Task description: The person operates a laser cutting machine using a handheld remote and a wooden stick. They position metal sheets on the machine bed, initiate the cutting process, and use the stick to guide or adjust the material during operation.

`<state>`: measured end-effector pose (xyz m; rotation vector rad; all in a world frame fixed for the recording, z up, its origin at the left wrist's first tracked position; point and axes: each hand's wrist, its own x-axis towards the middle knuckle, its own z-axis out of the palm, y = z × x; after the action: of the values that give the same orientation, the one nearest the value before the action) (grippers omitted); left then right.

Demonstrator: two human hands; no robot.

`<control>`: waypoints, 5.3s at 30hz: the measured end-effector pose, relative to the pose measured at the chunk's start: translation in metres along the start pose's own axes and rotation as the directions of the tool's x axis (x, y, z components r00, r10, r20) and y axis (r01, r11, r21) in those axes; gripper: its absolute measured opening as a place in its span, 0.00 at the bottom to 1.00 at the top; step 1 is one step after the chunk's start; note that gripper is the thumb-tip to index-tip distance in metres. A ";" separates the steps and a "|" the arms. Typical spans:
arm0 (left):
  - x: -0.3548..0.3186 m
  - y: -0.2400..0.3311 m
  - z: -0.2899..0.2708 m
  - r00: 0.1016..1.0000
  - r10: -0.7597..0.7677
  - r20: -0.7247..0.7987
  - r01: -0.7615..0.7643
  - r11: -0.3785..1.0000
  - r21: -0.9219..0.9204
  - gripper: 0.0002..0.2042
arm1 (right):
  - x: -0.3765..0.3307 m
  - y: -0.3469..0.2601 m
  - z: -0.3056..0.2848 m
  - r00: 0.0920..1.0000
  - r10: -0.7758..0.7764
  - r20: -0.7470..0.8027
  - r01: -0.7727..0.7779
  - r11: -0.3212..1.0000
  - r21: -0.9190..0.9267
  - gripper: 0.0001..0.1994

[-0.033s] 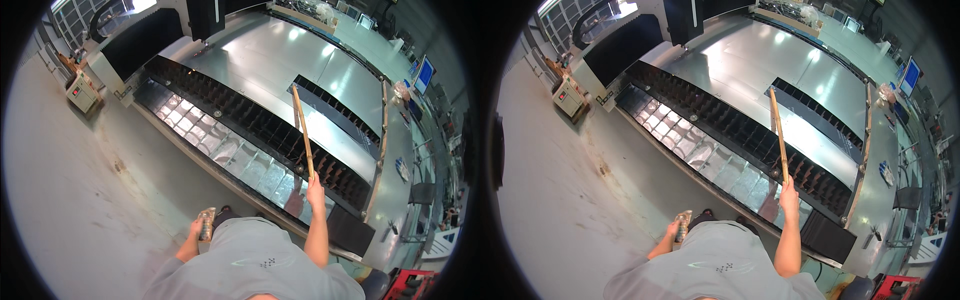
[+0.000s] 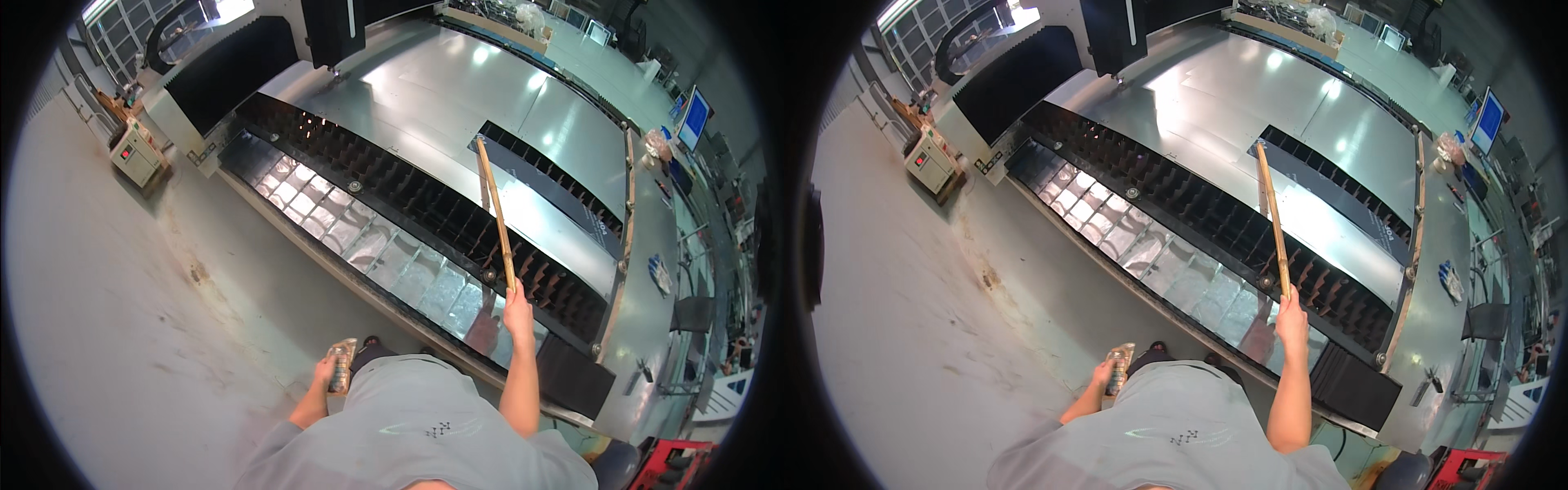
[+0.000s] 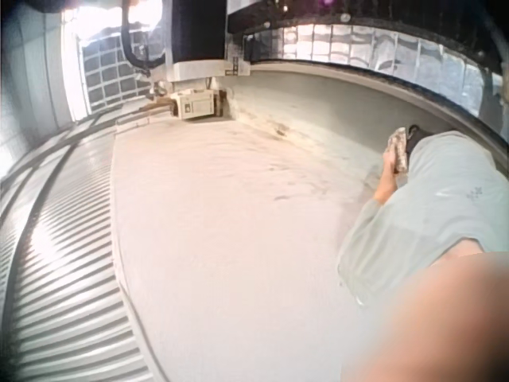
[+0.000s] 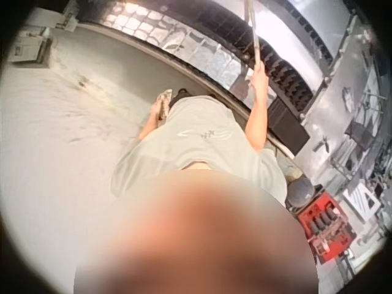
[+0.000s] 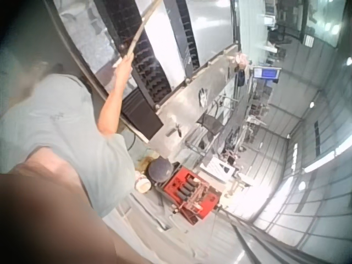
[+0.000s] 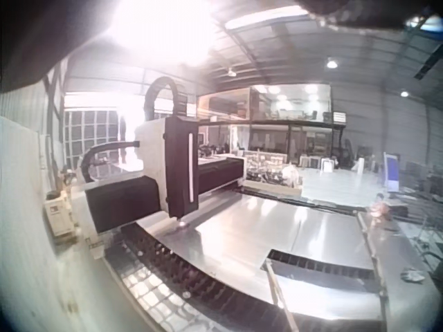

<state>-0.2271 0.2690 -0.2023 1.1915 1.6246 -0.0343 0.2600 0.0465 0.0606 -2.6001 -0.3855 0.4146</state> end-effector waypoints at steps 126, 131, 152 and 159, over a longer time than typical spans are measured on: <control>-0.079 0.046 0.075 0.967 -0.033 0.253 0.100 0.961 -0.258 0.24 | 0.025 0.008 -0.046 0.582 -0.439 -0.685 0.813 0.322 0.485 0.14; -0.081 0.047 0.075 0.966 -0.049 0.253 0.115 0.961 -0.253 0.24 | 0.025 0.011 -0.048 0.588 -0.418 -0.692 0.809 0.305 0.503 0.14; -0.095 0.037 0.066 0.973 -0.095 0.208 0.157 0.941 -0.301 0.24 | 0.029 0.009 -0.046 0.822 -0.213 -0.528 0.535 -0.028 0.844 0.19; -0.112 0.033 0.060 0.981 -0.099 0.165 0.148 0.937 -0.317 0.24 | 0.025 -0.004 -0.037 0.814 -0.270 -0.514 0.545 0.051 0.837 0.20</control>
<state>-0.1693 0.1770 -0.1281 0.8112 1.5036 0.0651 0.2957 0.0433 0.0883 -1.0781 -0.5313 0.0533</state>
